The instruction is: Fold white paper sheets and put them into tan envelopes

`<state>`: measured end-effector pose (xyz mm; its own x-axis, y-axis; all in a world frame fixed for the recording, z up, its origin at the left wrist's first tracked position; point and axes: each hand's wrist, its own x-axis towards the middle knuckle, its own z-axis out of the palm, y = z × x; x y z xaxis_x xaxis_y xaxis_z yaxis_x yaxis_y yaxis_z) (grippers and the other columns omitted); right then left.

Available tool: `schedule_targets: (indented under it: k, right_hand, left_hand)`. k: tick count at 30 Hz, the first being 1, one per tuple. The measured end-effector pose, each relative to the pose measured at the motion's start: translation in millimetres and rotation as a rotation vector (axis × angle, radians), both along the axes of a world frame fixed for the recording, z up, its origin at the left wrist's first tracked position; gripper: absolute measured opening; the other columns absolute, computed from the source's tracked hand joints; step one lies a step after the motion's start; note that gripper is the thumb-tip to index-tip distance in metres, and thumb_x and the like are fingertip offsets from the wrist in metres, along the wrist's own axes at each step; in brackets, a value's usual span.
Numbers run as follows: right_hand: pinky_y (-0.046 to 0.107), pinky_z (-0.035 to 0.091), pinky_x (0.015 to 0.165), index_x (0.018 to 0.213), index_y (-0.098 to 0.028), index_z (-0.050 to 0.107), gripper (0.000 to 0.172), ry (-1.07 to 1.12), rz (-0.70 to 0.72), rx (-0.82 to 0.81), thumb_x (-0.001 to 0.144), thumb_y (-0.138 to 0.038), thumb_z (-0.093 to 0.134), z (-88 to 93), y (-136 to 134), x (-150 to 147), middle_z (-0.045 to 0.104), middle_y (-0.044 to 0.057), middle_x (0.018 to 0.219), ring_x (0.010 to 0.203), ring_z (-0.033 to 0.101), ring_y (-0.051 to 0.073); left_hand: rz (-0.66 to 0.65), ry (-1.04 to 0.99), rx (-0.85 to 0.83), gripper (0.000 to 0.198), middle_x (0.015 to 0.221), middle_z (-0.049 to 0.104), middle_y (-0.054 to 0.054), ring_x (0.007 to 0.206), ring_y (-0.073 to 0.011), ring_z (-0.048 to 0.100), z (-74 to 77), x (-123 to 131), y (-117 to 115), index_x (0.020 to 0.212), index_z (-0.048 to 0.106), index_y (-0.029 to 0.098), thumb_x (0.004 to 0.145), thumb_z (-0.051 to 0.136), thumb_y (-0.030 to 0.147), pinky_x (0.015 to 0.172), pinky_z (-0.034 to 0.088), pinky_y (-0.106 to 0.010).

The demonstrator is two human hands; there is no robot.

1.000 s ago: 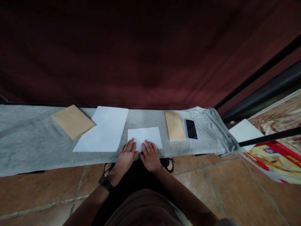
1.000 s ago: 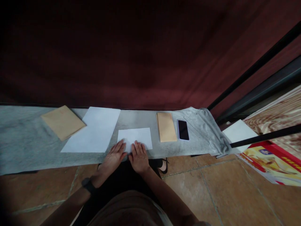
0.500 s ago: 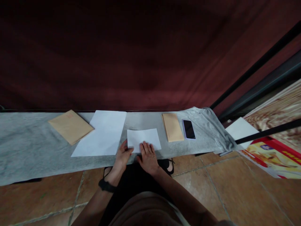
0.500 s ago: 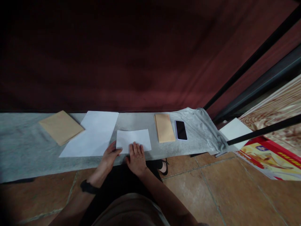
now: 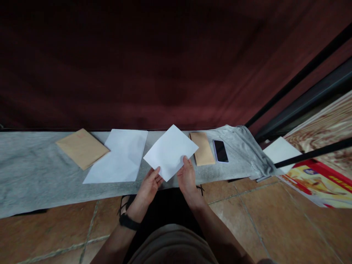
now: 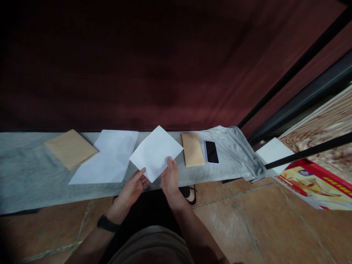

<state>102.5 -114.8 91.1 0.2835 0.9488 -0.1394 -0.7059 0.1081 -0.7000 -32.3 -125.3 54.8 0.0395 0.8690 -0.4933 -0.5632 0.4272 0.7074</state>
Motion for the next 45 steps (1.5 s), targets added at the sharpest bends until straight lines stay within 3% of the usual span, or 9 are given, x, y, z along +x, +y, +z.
schedule_targets:
  k: [4,9,13,19,23,26,28,33,45]
  right_hand:
    - [0.031,0.058,0.087,0.102,-0.022,0.063,0.026,-0.074,-0.032,-0.108,0.082,-0.038,0.069,-37.5,-3.3,17.8,0.075,0.003,0.1,0.098,0.071,0.018]
    - [0.033,0.06,0.071,0.096,-0.02,0.062,0.021,-0.501,-0.102,-0.253,0.08,-0.034,0.061,-92.5,-16.0,43.5,0.074,0.006,0.088,0.077,0.072,0.02]
    - [0.035,0.059,0.067,0.107,-0.02,0.062,0.032,-0.639,-0.132,-0.278,0.082,-0.037,0.054,-112.5,-21.8,58.9,0.072,0.006,0.09,0.075,0.07,0.021]
    - [0.05,0.045,0.106,0.128,-0.02,0.059,0.042,-1.097,-0.192,-0.192,0.091,-0.033,0.046,-108.5,-27.4,65.0,0.059,0.014,0.134,0.128,0.053,0.028]
    - [0.05,0.037,0.116,0.147,-0.02,0.047,0.049,-1.554,-0.036,0.015,0.099,-0.025,0.037,-99.8,-25.6,47.4,0.042,0.013,0.156,0.146,0.036,0.025]
    - [0.049,0.033,0.12,0.153,-0.015,0.04,0.052,-1.786,0.09,0.071,0.102,-0.026,0.039,-97.0,-19.6,29.8,0.033,0.014,0.163,0.153,0.025,0.026]
    - [0.047,0.031,0.122,0.154,-0.01,0.038,0.054,-1.898,0.151,0.075,0.103,-0.025,0.04,-96.4,-15.9,20.3,0.032,0.015,0.163,0.153,0.024,0.026]
    - [0.044,0.024,0.125,0.156,-0.009,0.035,0.055,-2.052,0.273,0.11,0.101,-0.015,0.038,-99.3,-12.8,9.6,0.035,0.012,0.162,0.152,0.028,0.024]
    - [0.049,0.028,0.121,0.156,-0.006,0.032,0.059,-2.074,0.087,-0.041,0.105,-0.034,0.04,-114.7,-15.3,44.8,0.035,0.019,0.16,0.149,0.035,0.029]
  left_hand:
    - [0.023,0.18,0.116,0.054,0.108,0.076,-0.006,0.091,-0.0212,0.071,-8.4,-6.1,5.1,0.109,0.069,0.019,0.059,0.088,0.029,0.08,0.057,-0.032]
    - [-0.075,0.534,0.251,0.068,0.102,0.077,-0.007,0.092,-0.0244,0.072,-27.0,-27.9,32.4,0.125,0.061,0.015,0.06,0.076,0.024,0.084,0.057,-0.037]
    - [-0.183,0.695,0.278,0.072,0.092,0.077,-0.004,0.088,-0.0249,0.073,-37.0,-36.1,56.6,0.137,0.054,0.016,0.065,0.066,0.019,0.08,0.059,-0.038]
    - [-0.339,1.119,0.389,0.071,0.107,0.076,-0.006,0.099,-0.0269,0.071,-41.0,-42.3,77.8,0.141,0.052,0.019,0.071,0.064,0.013,0.095,0.054,-0.041]
    - [-0.34,1.391,0.423,0.07,0.122,0.069,-0.014,0.108,-0.0302,0.068,-40.8,-37.5,71.1,0.148,0.044,0.016,0.08,0.061,0.017,0.099,0.052,-0.045]
    - [-0.223,1.604,0.569,0.063,0.144,0.053,-0.022,0.132,-0.0344,0.053,-40.4,-22.5,53.0,0.151,0.04,0.011,0.09,0.053,0.022,0.111,0.042,-0.051]
    - [-0.259,1.655,0.726,0.057,0.158,0.039,-0.022,0.147,-0.0347,0.036,-43.6,-9.0,38.2,0.15,0.041,0.011,0.097,0.046,0.029,0.119,0.032,-0.053]
    - [-0.516,1.672,0.855,0.055,0.161,0.038,-0.016,0.152,-0.0289,0.028,-62.5,10.9,13.4,0.152,0.04,0.013,0.102,0.032,0.034,0.123,0.024,-0.052]
    - [-0.364,1.772,0.735,0.062,0.162,0.032,-0.02,0.153,-0.0304,0.025,-71.8,-15.7,8.3,0.156,0.031,0.007,0.101,0.034,0.037,0.124,0.023,-0.053]
